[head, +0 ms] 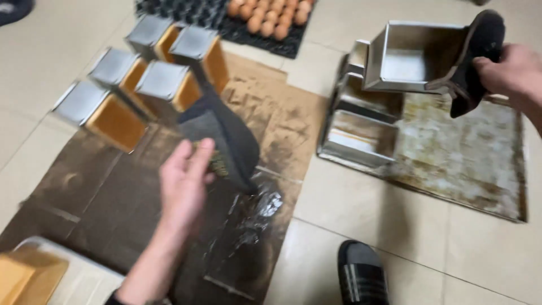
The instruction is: Unmolding baked bread from metal tins and placing them onto a tray.
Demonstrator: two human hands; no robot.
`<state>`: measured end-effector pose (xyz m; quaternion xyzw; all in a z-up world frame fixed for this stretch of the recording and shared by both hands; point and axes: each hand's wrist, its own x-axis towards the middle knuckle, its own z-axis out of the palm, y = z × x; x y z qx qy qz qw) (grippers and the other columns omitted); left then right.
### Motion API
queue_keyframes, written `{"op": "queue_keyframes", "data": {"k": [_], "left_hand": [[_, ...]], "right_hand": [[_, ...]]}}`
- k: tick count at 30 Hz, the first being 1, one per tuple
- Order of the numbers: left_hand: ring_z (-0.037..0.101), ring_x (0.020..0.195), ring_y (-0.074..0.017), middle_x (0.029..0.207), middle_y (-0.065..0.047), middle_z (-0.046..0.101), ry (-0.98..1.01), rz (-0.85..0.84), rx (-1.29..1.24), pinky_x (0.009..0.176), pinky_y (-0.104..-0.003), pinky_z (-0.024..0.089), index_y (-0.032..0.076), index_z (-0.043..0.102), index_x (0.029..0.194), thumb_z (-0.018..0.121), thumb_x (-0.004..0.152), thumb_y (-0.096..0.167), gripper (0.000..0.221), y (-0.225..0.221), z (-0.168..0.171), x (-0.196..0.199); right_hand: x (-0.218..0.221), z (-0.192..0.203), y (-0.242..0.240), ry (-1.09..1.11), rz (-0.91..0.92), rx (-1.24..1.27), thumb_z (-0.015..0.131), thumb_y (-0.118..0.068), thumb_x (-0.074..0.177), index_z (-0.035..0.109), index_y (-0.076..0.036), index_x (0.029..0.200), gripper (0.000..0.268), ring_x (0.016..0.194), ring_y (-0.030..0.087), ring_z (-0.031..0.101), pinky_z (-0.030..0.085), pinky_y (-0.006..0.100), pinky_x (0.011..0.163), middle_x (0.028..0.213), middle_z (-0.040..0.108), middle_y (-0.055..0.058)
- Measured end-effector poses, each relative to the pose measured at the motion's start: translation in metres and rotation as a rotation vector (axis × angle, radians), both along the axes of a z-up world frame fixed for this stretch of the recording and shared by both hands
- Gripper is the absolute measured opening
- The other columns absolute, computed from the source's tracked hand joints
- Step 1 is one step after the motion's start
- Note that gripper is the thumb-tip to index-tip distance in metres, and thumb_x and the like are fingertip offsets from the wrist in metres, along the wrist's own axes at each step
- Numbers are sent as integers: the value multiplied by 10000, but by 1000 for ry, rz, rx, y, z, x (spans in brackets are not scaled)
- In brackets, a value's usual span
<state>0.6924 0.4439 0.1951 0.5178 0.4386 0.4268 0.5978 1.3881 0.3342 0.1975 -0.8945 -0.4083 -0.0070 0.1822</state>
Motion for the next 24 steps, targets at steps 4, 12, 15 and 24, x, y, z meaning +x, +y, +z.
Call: {"op": "queue_keyframes", "data": {"k": [4, 12, 15, 24], "left_hand": [[576, 779, -48, 1009, -7, 717, -29, 36, -91, 686, -215, 477, 53, 737, 1236, 654, 1170, 215, 193, 3, 46, 15], [497, 703, -107, 840, -53, 654, 194, 64, -76, 645, -280, 387, -25, 740, 1054, 668, 1196, 149, 236, 10, 15, 46], [707, 851, -260, 1034, -220, 812, 267, 60, -253, 952, -423, 644, -104, 786, 1361, 591, 1166, 101, 344, 18, 13, 69], [637, 771, -200, 873, -157, 786, 475, 27, -217, 734, -318, 476, -121, 863, 1100, 789, 1065, 82, 219, 23, -56, 108]], "right_hand": [[77, -14, -39, 24, -223, -157, 747, -147, 1131, 829, 142, 1278, 334, 669, 498, 740, 583, 578, 553, 968, 804, 362], [199, -134, -103, 507, 95, 401, 700, -143, 1153, 710, 47, 1096, 198, 910, 291, 631, 508, 402, 745, 1083, 650, 188], [272, -208, -56, 135, -303, -341, 858, -294, 867, 885, 170, 1176, 558, 866, 520, 808, 613, 524, 796, 1061, 879, 365], [279, -252, -10, 354, -428, -266, 852, -156, 926, 809, 223, 1233, 489, 951, 525, 780, 620, 562, 807, 1142, 807, 407]]}}
